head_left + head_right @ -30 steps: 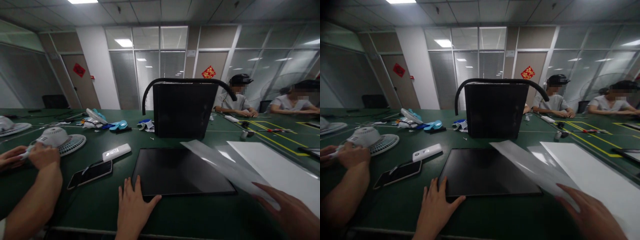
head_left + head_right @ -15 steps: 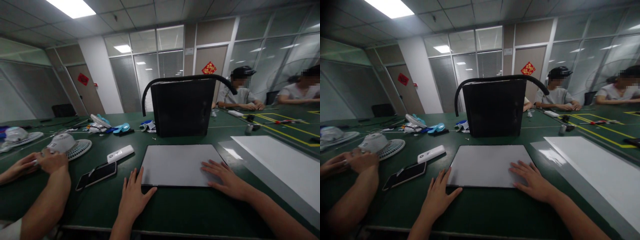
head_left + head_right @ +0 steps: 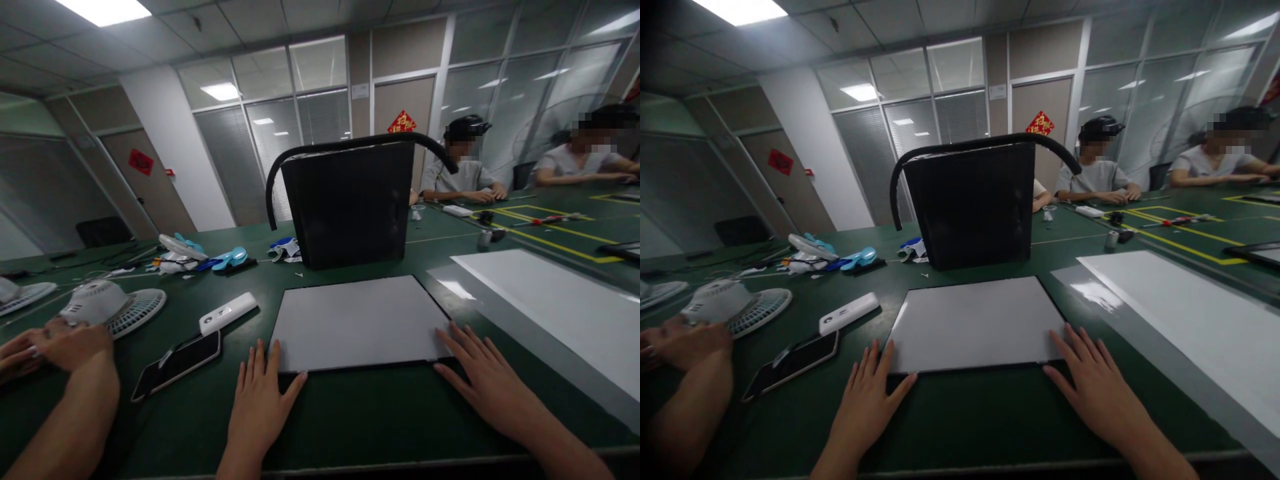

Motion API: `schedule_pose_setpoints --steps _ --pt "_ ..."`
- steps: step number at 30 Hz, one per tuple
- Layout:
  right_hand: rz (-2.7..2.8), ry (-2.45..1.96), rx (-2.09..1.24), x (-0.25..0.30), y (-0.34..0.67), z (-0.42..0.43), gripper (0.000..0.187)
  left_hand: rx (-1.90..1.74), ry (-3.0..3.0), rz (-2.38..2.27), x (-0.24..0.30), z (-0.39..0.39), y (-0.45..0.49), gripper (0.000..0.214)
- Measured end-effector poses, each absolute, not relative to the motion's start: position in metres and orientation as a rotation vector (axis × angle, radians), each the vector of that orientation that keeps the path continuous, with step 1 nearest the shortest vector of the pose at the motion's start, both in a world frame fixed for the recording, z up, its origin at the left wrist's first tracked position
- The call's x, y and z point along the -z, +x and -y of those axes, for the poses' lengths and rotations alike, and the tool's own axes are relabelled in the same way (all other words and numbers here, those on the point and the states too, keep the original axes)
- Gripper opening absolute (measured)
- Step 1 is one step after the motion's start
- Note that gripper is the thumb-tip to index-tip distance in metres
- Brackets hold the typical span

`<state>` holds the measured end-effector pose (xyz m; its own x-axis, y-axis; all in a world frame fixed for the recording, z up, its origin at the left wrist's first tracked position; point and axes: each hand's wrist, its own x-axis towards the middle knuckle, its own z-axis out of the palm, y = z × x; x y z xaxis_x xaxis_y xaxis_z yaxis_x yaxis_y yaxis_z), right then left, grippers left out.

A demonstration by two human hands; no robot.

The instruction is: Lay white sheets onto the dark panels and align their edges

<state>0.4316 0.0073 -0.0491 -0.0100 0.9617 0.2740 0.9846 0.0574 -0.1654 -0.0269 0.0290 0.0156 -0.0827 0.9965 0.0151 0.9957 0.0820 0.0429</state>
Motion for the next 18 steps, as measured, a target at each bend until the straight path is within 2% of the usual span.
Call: schedule_pose_setpoints --steps 4,12,18 --pt "1.978 -1.928 0.269 0.064 0.427 0.004 0.09 -0.101 2.169 -2.297 -0.01 -0.03 -0.029 0.092" --pt "1.981 -1.92 0.227 0.058 0.427 0.004 0.08 -0.131 2.279 -2.246 0.005 -0.036 -0.041 0.085" --pt "1.95 -1.912 0.24 0.059 0.425 0.004 0.079 -0.145 2.269 -2.239 0.007 -0.036 -0.043 0.083"
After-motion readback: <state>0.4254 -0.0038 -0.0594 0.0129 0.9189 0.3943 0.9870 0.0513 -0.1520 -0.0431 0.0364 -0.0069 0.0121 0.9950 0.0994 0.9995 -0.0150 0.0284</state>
